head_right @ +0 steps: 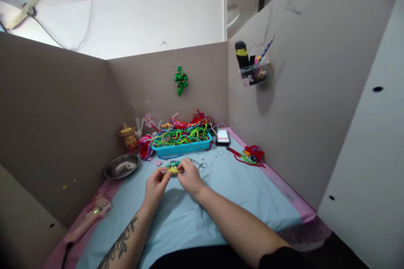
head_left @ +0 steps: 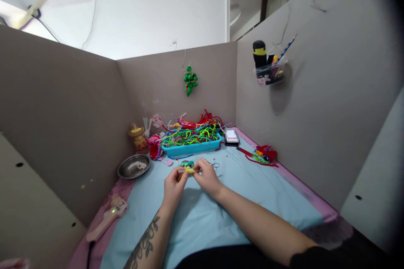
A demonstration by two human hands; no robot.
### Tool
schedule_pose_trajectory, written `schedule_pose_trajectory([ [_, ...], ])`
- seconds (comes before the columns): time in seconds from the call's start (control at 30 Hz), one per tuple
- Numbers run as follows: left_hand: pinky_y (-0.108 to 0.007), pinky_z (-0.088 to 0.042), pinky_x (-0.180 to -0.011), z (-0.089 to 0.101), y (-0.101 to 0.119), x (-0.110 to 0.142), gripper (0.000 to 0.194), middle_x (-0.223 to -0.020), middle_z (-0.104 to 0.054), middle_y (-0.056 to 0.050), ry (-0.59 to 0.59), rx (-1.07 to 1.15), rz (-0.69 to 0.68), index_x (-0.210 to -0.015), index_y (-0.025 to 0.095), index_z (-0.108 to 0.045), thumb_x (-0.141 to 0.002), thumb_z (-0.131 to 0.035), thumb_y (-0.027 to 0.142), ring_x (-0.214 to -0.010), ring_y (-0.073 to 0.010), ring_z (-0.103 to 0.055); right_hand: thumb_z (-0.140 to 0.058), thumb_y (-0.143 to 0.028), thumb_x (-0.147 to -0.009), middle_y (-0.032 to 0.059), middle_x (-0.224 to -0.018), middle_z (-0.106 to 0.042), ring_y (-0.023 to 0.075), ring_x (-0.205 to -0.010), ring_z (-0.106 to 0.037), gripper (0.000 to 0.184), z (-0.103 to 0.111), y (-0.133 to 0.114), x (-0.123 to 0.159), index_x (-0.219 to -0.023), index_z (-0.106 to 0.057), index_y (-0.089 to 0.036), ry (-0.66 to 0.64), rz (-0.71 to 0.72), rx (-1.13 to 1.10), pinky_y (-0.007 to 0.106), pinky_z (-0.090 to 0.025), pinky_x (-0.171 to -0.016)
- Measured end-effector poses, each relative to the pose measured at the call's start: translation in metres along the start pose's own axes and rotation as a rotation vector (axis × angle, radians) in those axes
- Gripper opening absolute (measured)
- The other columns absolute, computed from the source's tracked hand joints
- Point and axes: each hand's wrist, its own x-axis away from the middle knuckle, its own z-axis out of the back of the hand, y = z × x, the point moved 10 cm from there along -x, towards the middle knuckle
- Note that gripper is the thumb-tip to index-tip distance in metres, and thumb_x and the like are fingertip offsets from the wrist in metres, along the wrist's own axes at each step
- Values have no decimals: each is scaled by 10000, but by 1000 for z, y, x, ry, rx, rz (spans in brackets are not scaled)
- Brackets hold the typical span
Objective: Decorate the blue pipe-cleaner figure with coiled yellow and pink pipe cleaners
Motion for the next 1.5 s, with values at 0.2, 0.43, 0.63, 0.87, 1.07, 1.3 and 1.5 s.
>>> schedule_pose_trajectory([
  [0.2, -193, -392, -511, 4, 12, 1, 223, -622, -543, 43, 33, 17, -16, -836, 164, -576, -748, -608, 366, -527, -91, -484, -469, -160, -830, 63, -948, -566, 171, -893, -535, 204, -15, -16, 2, -999, -574, -204, -167, 79, -131, 290, -457, -736],
  [0.43, -232, -472, -626, 2, 11, -1, 220, -757, -627, -13, 19, 47, -29, -861, 170, -591, -748, -613, 357, -669, -138, -586, -420, -179, -868, 46, -791, -548, 178, -777, -522, 183, -12, -5, 0, -779, -580, -187, -115, 92, -12, 309, -431, -704],
  [0.63, -261, -500, -696, 1, 9, -1, 230, -847, -664, -43, 15, 35, -37, -911, 171, -608, -762, -605, 346, -753, -160, -621, -396, -186, -881, 50, -800, -536, 184, -785, -515, 190, -4, 0, -1, -783, -558, -191, -38, 58, 17, 313, -418, -719],
  [0.87, -267, -508, -661, 5, 10, -1, 250, -794, -682, -45, 37, -15, -39, -876, 160, -647, -745, -616, 372, -705, -168, -630, -437, -174, -858, 45, -817, -527, 185, -810, -511, 127, -1, 2, -1, -801, -549, -199, -8, 44, -14, 312, -424, -736],
  [1.07, -249, -491, -612, 6, 11, -1, 250, -718, -667, -28, 42, -22, -32, -836, 156, -651, -740, -623, 385, -643, -156, -610, -489, -171, -830, 48, -833, -535, 184, -815, -521, 84, 1, 1, -1, -804, -567, -189, -8, 4, -12, 302, -433, -709],
  [1.3, -264, -495, -655, 6, 9, -1, 272, -768, -697, -51, 49, 37, 29, -798, 148, -665, -707, -644, 403, -712, -182, -635, -583, -164, -766, 27, -811, -535, 168, -778, -517, 33, 1, 4, 0, -775, -563, -188, 2, -4, -16, 288, -426, -694],
  [1.5, -256, -488, -640, 6, 6, 1, 257, -766, -704, -47, 47, 43, 61, -810, 148, -678, -695, -657, 376, -666, -168, -626, -585, -110, -706, 12, -780, -512, 157, -728, -500, 102, -2, 4, 1, -725, -528, -192, -6, -12, -21, 268, -423, -645],
])
